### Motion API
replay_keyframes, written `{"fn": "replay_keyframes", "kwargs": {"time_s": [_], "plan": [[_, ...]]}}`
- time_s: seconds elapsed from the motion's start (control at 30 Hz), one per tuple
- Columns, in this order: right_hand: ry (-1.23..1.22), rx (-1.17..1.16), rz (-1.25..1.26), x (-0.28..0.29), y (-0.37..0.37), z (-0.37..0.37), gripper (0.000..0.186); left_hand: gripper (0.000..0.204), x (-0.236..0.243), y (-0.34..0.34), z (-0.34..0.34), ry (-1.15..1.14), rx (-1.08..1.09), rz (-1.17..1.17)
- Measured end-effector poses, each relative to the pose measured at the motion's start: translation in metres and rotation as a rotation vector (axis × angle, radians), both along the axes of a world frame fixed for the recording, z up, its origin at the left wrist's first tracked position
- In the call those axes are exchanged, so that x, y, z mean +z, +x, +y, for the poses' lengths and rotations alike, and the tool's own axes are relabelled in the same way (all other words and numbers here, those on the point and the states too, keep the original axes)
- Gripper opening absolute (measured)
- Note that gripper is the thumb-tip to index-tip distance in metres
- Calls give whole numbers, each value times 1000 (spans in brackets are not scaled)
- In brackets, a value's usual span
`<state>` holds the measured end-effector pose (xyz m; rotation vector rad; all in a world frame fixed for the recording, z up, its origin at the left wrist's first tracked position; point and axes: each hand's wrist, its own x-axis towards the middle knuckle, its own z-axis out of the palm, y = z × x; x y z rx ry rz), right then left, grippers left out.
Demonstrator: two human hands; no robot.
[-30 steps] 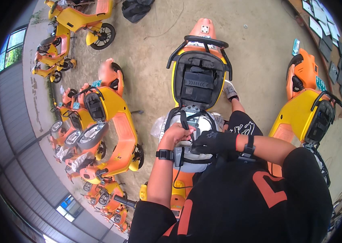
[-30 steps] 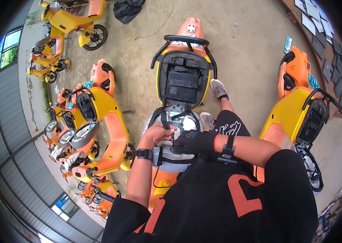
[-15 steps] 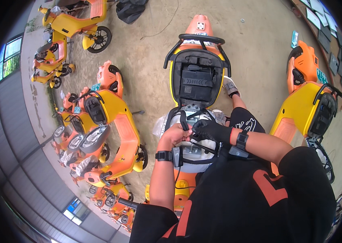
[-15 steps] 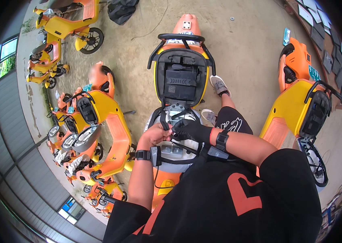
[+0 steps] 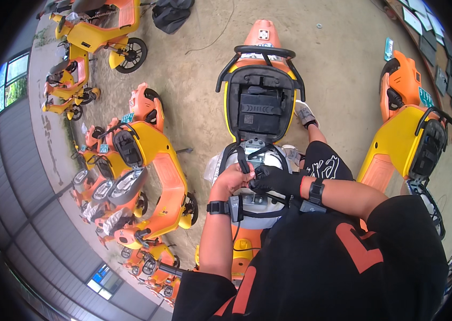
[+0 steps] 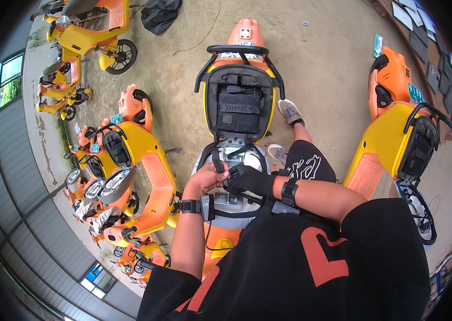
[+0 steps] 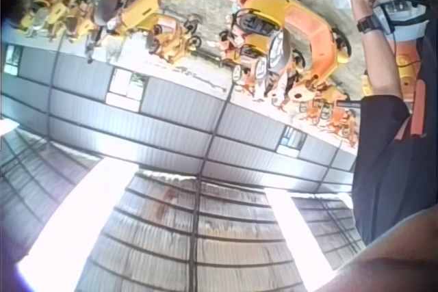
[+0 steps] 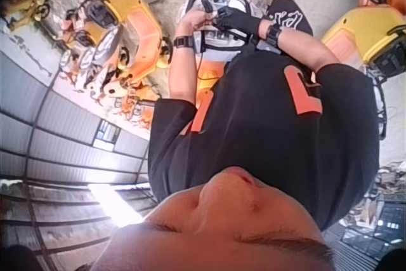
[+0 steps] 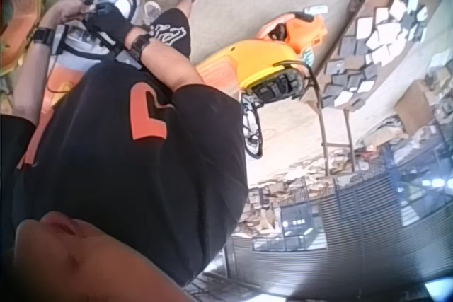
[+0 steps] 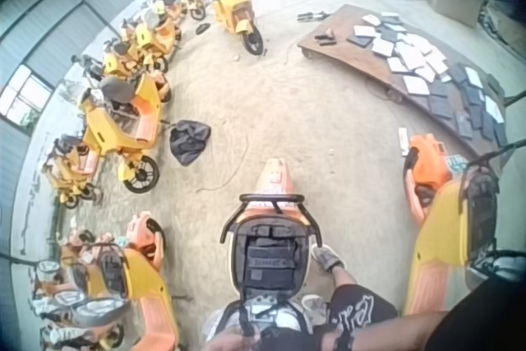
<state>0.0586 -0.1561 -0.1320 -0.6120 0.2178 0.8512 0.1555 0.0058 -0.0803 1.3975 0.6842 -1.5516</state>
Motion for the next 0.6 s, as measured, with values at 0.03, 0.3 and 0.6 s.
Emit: {"fn": "replay_keyframes", "kwargs": {"time_s": [0.03,0.3,0.6], "plan": [[-128,-27,-16,3,-2,2,25,9,1,0,-2,2,4,-8],[-471,83,55,66,24,-20,24,10,4,-3,-5,119,-121,-209],[-228,-70,148,48,8,-6,11,10,7,-9,-10,204,-205,-251]]}}
